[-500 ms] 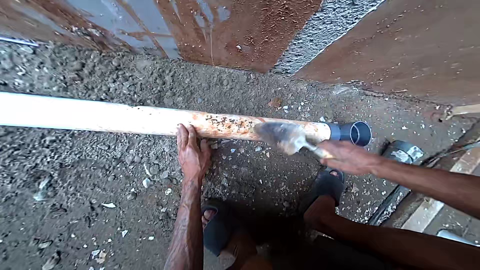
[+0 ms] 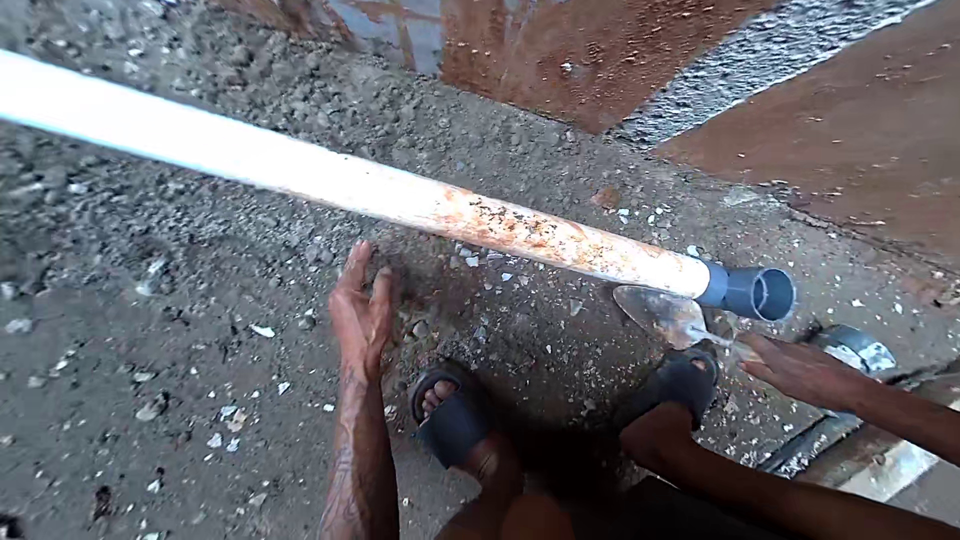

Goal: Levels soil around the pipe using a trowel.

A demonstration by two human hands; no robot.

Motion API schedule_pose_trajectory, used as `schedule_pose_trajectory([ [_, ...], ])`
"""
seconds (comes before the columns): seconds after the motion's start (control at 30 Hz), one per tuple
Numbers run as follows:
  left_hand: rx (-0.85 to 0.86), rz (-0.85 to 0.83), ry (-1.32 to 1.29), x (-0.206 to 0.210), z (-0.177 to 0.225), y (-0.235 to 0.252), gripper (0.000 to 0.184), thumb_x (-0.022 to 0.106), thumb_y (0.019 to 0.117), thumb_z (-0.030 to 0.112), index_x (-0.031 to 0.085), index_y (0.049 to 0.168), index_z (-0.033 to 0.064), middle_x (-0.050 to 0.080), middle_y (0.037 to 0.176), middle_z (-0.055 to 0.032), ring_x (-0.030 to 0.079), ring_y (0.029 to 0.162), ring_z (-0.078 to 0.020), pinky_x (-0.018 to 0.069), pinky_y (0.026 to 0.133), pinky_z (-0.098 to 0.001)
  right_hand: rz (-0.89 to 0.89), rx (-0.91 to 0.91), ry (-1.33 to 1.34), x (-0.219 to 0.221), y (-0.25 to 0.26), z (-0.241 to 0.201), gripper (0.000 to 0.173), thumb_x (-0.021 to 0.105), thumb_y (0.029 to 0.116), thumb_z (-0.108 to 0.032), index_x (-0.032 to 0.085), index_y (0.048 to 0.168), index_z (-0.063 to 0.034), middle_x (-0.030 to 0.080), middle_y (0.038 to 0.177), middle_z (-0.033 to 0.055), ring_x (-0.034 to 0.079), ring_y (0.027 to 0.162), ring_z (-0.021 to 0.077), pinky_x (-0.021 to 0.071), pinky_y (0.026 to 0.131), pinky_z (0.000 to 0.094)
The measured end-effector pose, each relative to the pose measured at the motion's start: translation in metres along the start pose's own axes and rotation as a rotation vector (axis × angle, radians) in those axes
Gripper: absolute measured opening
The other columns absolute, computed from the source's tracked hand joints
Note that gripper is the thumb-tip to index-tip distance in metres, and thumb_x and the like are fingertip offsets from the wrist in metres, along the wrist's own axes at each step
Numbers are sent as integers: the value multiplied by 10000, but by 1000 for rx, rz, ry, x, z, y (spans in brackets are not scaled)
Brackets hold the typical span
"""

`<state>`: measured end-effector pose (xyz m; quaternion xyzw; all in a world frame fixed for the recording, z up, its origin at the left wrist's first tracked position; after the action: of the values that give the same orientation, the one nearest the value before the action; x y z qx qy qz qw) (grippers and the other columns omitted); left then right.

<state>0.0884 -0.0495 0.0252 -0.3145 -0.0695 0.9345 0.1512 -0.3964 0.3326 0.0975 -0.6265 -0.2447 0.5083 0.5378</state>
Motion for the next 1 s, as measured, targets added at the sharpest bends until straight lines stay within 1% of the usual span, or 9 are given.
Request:
schedule_pose_trajectory([
  [0.1,-78,228,-160,-24,-17,-14,478,524,1032,181,508,1480,16,570,1446,-193,598,1261,-234,466,1070,-412,28,-107,108,-9,31,-73,557,558,1065,-334,443,1472,27,645,1217,343,641,1116,538,482,978,675],
  [0.3,-226,497,-291,-46,-65,-52,483,508,1018,107,463,1468,-60,509,1490,-235,538,1351,-245,430,1130,-370,25,-330,193,-66,74,-302,556,479,1090,-387,418,1485,0,653,1189,306,653,1109,485,500,964,629],
  [0.4,-298,522,-333,-39,-83,-68,475,506,1008,75,469,1460,-65,525,1471,-235,549,1336,-238,433,1125,-359,71,-419,129,-112,71,-377,546,457,1096,-413,447,1450,2,659,1160,291,648,1121,464,493,973,611],
  [0.47,-329,538,-357,-39,-87,-76,476,510,998,70,480,1455,-57,528,1474,-224,542,1344,-237,425,1131,-362,188,-479,88,-127,71,-377,530,496,1083,-389,463,1457,-15,664,1170,286,659,1084,475,498,945,631],
  [0.6,-363,559,-335,-43,-102,-87,473,506,997,80,491,1454,-41,537,1472,-210,534,1356,-225,420,1138,-364,581,-747,-301,-111,61,-297,340,589,996,-216,604,1219,39,665,986,279,697,738,463,558,573,575],
  [0.7,-398,592,-356,-50,-110,-87,450,499,1007,80,503,1441,-42,550,1454,-213,553,1334,-220,438,1119,-363,598,-773,-523,-92,59,-262,282,638,936,-57,637,1208,17,659,905,261,696,719,447,561,534,523],
  [0.77,-397,604,-378,-52,-108,-83,446,493,1008,86,510,1437,-38,559,1450,-208,558,1334,-215,443,1118,-361,540,-739,-570,-97,61,-290,375,583,961,23,582,1336,20,658,992,294,696,797,474,576,601,537],
  [0.87,-374,633,-453,-53,-101,-74,448,492,1009,76,503,1442,-40,548,1462,-208,551,1341,-208,432,1124,-345,425,-691,-543,-127,67,-382,425,475,1028,4,477,1452,30,625,1118,340,677,915,512,570,715,568],
  [1.0,-315,643,-490,-58,-97,-69,439,472,1023,90,497,1441,-41,533,1476,-200,548,1337,-194,442,1112,-341,548,-683,-340,-163,82,-468,381,571,1008,-79,521,1378,0,623,1072,304,677,807,477,560,643,565],
])
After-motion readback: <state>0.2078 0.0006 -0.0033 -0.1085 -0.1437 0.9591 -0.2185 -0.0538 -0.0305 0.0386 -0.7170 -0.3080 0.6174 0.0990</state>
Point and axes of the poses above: each hand's wrist, its own y-axis towards the middle knuckle, its own x-axis out of the palm, z = x × y, the point moved 5 cm from there along y, towards the middle knuckle
